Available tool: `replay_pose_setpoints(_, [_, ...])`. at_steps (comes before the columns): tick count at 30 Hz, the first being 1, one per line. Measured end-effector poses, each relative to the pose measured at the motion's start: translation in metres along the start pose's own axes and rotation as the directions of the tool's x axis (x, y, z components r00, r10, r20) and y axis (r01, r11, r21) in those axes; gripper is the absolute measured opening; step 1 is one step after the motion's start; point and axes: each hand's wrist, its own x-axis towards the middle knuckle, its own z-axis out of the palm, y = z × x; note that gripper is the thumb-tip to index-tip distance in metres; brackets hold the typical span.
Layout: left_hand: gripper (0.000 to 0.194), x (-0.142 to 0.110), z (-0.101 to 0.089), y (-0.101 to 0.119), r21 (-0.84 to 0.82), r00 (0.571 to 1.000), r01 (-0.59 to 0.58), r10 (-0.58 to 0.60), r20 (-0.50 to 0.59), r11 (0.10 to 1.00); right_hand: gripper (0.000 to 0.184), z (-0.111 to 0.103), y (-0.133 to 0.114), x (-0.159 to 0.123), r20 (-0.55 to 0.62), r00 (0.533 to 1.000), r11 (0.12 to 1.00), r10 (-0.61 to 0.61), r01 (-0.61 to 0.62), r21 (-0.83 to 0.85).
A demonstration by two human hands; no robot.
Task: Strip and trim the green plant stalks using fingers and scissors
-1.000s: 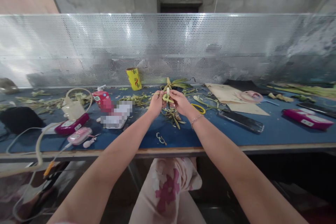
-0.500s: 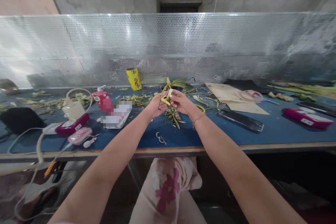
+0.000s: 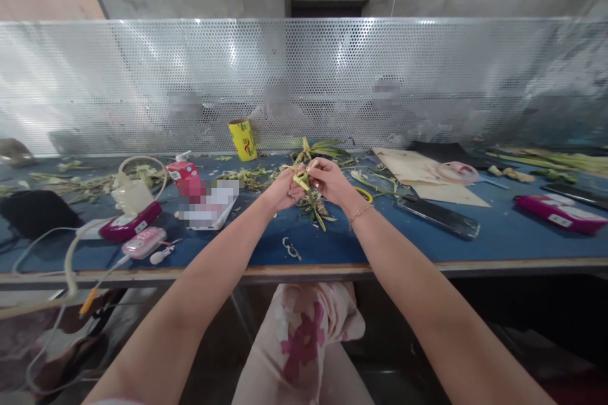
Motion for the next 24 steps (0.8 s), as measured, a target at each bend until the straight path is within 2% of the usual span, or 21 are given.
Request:
replay_pose_setpoints(5, [0.032, 0.005, -0.002, -0.005, 0.103, 0.98, -0.194, 0.198, -0.029, 0.975, 0.035, 0.0, 0.004, 0.004, -0.091, 0.996, 1.0, -0.008, 0.006, -0.021])
replay_pose_setpoints(13, [0.029, 0.012, -0.008, -0.009, 0.366, 0.922, -0.272, 0.35, -0.166, 0.89, 0.038, -0.004, 0.006, 0.008, -0.026, 0.99, 0.991, 0.136, -0.136, -0.015])
replay_pose_setpoints(16, [0.024, 0.012, -0.011, -0.008, 0.571, 0.882, -0.266, 0.435, -0.181, 0.777, 0.039, -0.005, 0.003, 0.007, -0.045, 0.98, 0.98, 0.193, -0.194, -0.031])
replay_pose_setpoints(19, [0.018, 0.008, -0.012, -0.006, 0.763, 0.82, -0.243, 0.547, -0.168, 0.599, 0.039, -0.007, 0.004, 0.008, -0.08, 0.977, 0.976, 0.199, -0.205, -0.078])
replay_pose_setpoints(22, [0.014, 0.006, -0.013, -0.005, 0.863, 0.758, -0.257, 0.645, -0.099, 0.435, 0.038, -0.009, 0.01, 0.01, -0.137, 0.984, 0.974, 0.111, -0.135, -0.183])
replay_pose_setpoints(24, [0.012, 0.006, -0.014, -0.006, 0.896, 0.743, -0.263, 0.668, -0.049, 0.358, 0.036, -0.01, 0.016, 0.012, -0.176, 0.984, 0.962, 0.03, -0.077, -0.263])
